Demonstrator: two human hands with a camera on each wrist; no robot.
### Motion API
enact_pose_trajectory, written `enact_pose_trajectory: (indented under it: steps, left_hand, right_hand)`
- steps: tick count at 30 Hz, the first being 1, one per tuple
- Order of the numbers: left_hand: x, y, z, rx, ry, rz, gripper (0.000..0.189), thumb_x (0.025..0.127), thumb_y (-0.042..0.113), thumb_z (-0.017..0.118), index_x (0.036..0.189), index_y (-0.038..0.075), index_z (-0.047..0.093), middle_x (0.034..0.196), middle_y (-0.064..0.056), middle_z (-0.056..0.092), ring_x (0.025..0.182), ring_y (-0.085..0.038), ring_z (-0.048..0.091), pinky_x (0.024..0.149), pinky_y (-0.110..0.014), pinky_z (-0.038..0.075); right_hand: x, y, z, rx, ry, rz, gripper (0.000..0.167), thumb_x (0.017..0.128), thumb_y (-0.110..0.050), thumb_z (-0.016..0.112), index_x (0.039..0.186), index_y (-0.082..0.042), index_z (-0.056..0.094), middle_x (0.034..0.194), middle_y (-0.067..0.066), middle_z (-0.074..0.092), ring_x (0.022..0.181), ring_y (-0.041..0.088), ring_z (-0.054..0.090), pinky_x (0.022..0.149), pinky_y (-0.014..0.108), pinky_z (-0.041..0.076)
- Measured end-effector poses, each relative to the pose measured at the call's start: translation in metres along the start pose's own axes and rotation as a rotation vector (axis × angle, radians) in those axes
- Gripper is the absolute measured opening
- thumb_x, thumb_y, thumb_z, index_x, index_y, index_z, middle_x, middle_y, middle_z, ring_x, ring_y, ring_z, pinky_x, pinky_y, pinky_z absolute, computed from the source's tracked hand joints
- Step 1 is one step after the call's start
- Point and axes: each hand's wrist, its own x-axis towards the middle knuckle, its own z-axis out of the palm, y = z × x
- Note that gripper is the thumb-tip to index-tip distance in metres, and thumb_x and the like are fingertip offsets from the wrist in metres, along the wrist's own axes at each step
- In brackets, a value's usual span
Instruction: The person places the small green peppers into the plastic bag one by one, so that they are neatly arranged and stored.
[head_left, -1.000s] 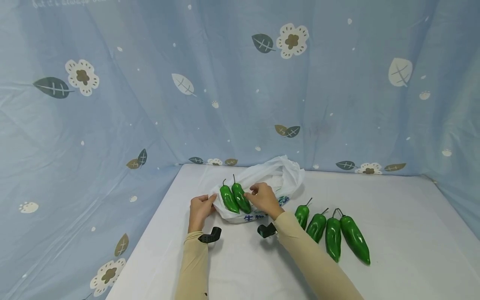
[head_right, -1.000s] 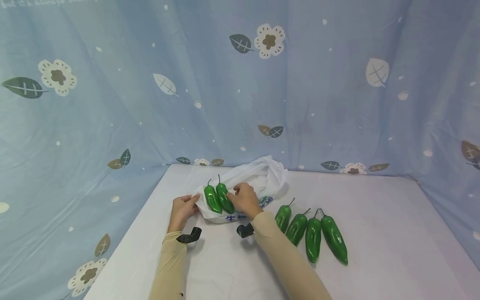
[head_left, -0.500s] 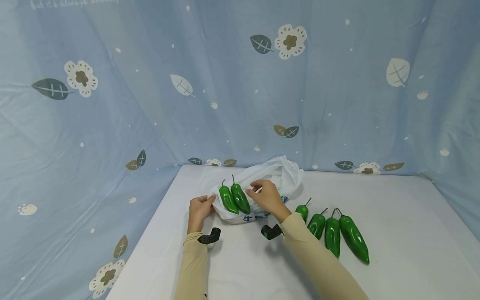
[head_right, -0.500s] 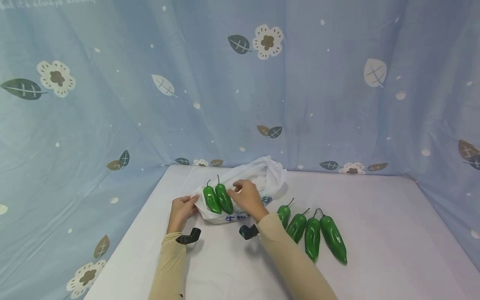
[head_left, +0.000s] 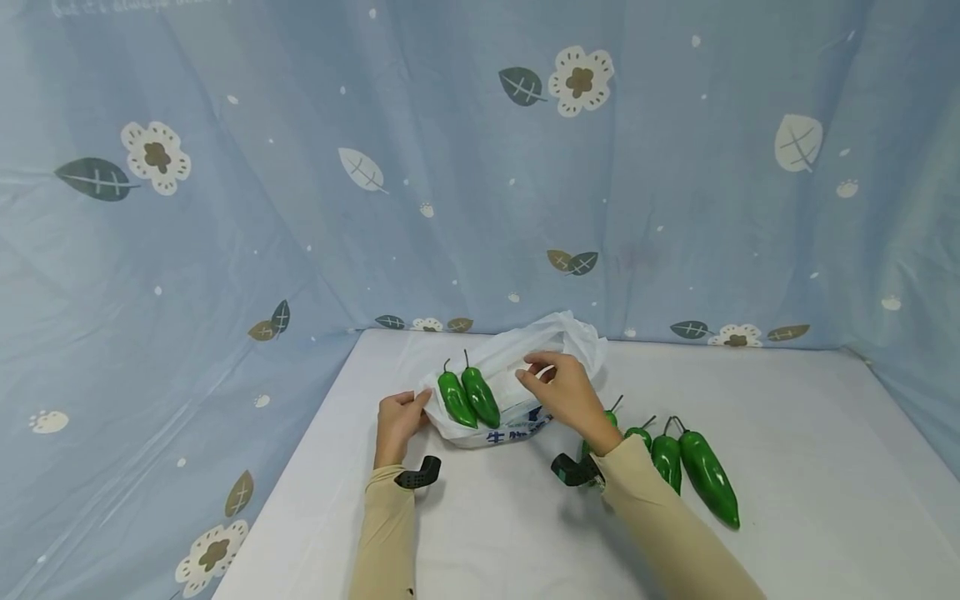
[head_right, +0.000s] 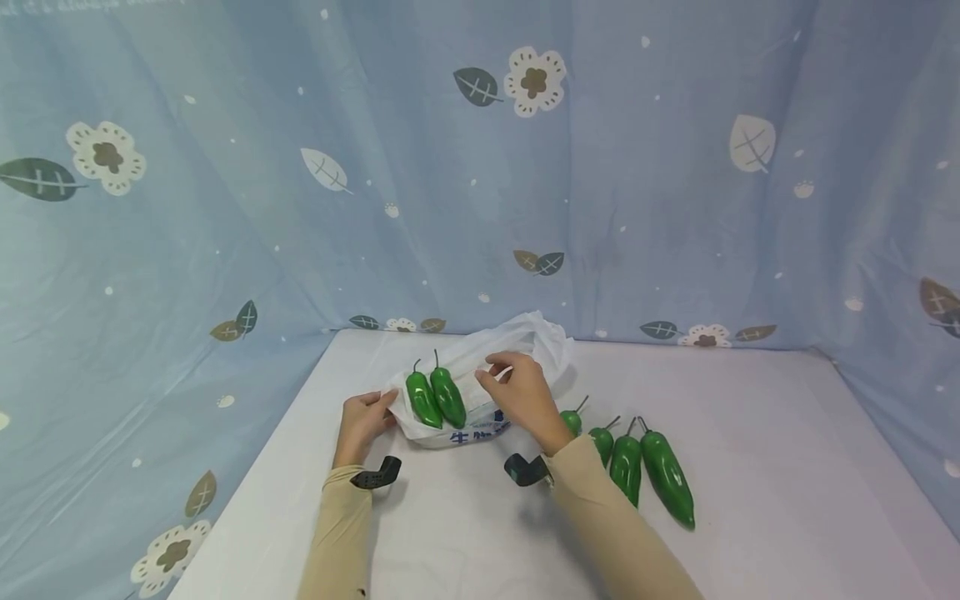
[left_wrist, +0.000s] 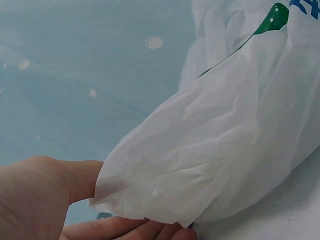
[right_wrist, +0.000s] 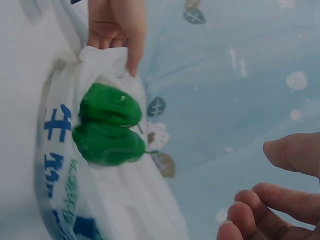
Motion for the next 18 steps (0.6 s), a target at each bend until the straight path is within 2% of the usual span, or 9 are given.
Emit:
enact_pose_trajectory:
  steps: [6,12,18]
  left_hand:
    - [0.0,-0.001,0.0,-0.003,-0.005,-0.012,0.062,0.101,0.032,0.066,0.143,-0.011,0.053,0.144,-0.03,0.057,0.115,-0.033,0.07,0.099,-0.039,0.06]
    - [0.001,0.0,0.002,-0.01,-0.009,-0.016,0.064,0.101,0.033,0.066,0.145,-0.011,0.051,0.145,-0.03,0.056,0.118,-0.035,0.069,0.1,-0.039,0.06]
    - [0.002,0.0,0.001,-0.015,-0.008,-0.018,0.062,0.1,0.031,0.067,0.144,-0.011,0.052,0.143,-0.029,0.058,0.118,-0.034,0.069,0.099,-0.038,0.06]
  right_hand:
    - [-0.011,0.002,-0.023,-0.019,0.027,-0.017,0.037,0.099,-0.024,0.071,0.13,-0.004,0.069,0.106,0.013,0.071,0.091,0.024,0.067,0.068,0.03,0.055]
    - [-0.024,0.005,-0.051,-0.047,0.087,-0.026,0.039,0.1,-0.025,0.071,0.131,-0.002,0.068,0.107,0.015,0.071,0.095,0.028,0.067,0.074,0.033,0.055]
    - [-0.037,0.006,-0.075,-0.099,0.123,-0.012,0.041,0.101,-0.027,0.069,0.134,-0.003,0.067,0.11,0.014,0.07,0.098,0.029,0.067,0.078,0.029,0.057]
